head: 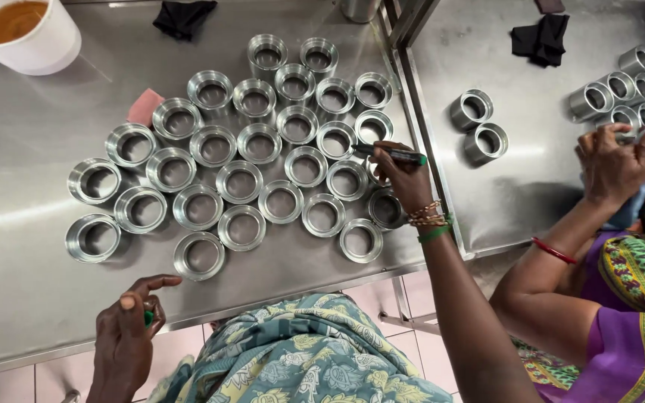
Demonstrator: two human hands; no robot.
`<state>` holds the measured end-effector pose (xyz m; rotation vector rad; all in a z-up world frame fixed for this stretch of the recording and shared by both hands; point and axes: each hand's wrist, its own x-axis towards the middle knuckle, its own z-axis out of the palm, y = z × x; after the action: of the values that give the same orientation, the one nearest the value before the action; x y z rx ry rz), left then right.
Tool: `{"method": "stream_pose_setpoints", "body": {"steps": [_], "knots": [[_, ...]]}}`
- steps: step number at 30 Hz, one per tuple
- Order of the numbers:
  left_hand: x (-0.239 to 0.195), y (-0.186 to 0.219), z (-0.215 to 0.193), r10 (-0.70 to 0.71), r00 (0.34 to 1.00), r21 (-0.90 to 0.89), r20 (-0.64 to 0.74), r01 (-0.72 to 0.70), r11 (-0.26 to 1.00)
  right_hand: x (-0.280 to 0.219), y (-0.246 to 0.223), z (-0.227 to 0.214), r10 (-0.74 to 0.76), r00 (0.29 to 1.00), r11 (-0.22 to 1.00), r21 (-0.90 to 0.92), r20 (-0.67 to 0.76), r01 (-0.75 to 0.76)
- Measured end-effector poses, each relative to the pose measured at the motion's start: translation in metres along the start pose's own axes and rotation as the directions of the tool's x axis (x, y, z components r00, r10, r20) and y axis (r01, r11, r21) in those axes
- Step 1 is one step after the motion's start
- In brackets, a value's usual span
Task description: The recorder marks metal rings with a pen and cleans them using a cloth and liquid from a cup.
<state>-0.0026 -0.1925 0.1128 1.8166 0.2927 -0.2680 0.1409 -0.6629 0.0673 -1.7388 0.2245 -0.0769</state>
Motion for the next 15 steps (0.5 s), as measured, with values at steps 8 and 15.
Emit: {"method": "stream_pose_setpoints", "body": {"steps": [8, 15], "knots": [[0.008, 0.008, 0.039, 0.031, 0.997, -0.107, 0.066, -0.024, 0.994, -0.057, -0.039, 0.005, -0.009, 0.998, 0.980, 0.199, 0.058, -0.002], [0.001, 0.044, 0.068, 0.107, 0.948, -0.218, 0.301, -0.041, 0.975, -0.153, -0.121, 0.112, 0.025, 0.787, 0.981, 0.139, 0.616, -0.139]]}}
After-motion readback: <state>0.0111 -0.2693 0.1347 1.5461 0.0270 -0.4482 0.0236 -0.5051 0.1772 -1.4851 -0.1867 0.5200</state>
